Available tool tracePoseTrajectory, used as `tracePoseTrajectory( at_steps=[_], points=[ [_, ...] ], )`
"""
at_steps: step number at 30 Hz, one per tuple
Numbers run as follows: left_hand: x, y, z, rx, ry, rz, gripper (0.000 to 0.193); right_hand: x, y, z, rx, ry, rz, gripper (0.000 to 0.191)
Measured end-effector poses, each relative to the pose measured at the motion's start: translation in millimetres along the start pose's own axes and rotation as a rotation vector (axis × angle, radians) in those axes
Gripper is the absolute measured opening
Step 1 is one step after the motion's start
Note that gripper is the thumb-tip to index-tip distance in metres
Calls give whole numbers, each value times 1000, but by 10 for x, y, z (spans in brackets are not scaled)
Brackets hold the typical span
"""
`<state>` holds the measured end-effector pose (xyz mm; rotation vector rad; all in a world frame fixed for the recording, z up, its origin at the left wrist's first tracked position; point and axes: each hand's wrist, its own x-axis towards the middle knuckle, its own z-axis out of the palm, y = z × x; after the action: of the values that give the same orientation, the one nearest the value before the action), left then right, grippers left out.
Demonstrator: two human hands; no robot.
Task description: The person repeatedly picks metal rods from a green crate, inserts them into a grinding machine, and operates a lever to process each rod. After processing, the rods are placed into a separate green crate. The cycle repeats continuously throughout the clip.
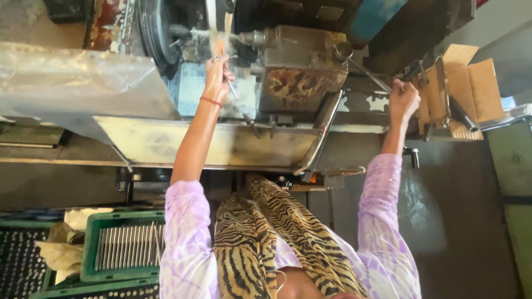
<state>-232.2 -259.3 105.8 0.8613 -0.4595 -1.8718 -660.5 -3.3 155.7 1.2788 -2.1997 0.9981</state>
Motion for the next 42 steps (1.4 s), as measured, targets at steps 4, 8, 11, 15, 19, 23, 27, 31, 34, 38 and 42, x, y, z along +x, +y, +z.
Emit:
tracePoseTrajectory(
  at_steps=[4, 8, 11, 15, 19, 23, 27, 31, 34, 38, 42],
  points=[
    [408, 45, 205, 224, 249, 80, 25, 29, 315, -39, -201, -57, -66, 38],
    [613, 115, 277, 156, 375, 116, 34, -8, 417, 33, -193, -204, 37, 43],
    [693, 126, 287, 76, 232, 175, 34, -26, 479, 112, -271, -239, 136, 45],
    [781, 74, 220, 101, 341, 87, 37, -55, 580, 206, -280, -232, 206, 47],
    [878, 13, 150, 87, 312, 110, 17, -85, 659, 280, -346, -158, 192, 51],
    [964, -8, 130, 43, 283, 227, 8, -106, 694, 325, -365, -82, 160, 52],
    [985, -6, 105, 51, 302, 194, 8, -112, 708, 336, -391, -69, 158, 51],
    [986, -3, 77, 73, 271, 186, 10, -117, 714, 332, -384, -63, 150, 51],
    [990, -2, 66, -14, 364, 107, 20, -122, 715, 328, -355, -72, 152, 50],
    [990, 1, 50, 68, 278, 134, 11, -115, 709, 326, -351, -60, 170, 50],
    [990, 13, 50, -13, 244, 184, 24, -109, 700, 326, -367, -66, 154, 53]
  ],
)
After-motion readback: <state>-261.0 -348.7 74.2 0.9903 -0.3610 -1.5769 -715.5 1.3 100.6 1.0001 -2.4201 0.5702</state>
